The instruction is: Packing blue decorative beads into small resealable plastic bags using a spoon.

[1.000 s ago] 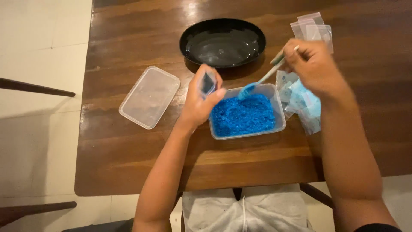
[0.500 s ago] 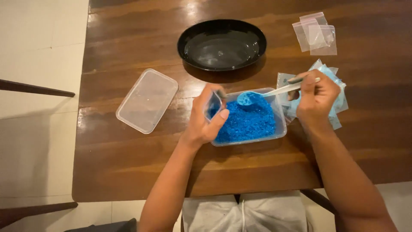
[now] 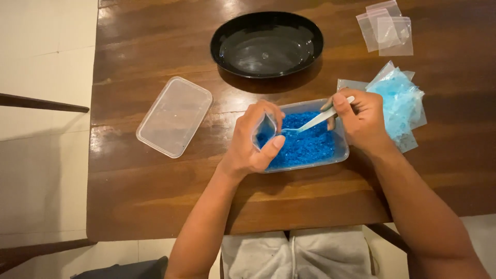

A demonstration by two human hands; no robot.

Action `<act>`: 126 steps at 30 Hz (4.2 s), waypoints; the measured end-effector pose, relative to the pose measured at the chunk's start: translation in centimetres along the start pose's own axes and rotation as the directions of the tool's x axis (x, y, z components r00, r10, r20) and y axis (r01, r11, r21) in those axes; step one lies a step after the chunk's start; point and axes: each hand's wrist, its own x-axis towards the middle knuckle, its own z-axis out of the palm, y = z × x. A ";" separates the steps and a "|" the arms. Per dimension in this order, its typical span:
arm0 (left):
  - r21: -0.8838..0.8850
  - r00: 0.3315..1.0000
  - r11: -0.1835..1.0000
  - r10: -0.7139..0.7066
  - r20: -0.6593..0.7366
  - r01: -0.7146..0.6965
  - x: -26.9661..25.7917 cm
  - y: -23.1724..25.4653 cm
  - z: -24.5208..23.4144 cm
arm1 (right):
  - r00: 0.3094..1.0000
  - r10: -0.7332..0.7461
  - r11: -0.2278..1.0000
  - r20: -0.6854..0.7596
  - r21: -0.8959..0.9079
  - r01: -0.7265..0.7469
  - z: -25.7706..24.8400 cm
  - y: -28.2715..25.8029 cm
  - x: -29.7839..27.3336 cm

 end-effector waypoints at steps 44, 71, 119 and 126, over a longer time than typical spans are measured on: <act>0.610 0.939 0.770 -0.323 0.115 0.190 0.2 1.7 1.2 | 0.881 -0.146 0.989 -0.450 -0.043 0.142 2.3 -3.8 -3.2; 0.537 0.941 0.822 -0.308 0.142 0.188 0.5 2.4 1.0 | 0.961 -0.191 0.949 -0.200 0.214 0.233 1.2 -0.4 -2.5; 0.373 0.983 0.918 -0.170 0.072 0.131 0.0 1.2 0.8 | 0.979 0.049 0.997 -0.197 0.075 -0.035 -0.7 2.0 0.4; 0.361 0.981 0.921 -0.181 0.067 0.145 -0.2 1.2 0.6 | 0.964 0.134 0.988 -0.230 0.104 -0.112 -0.1 2.2 0.2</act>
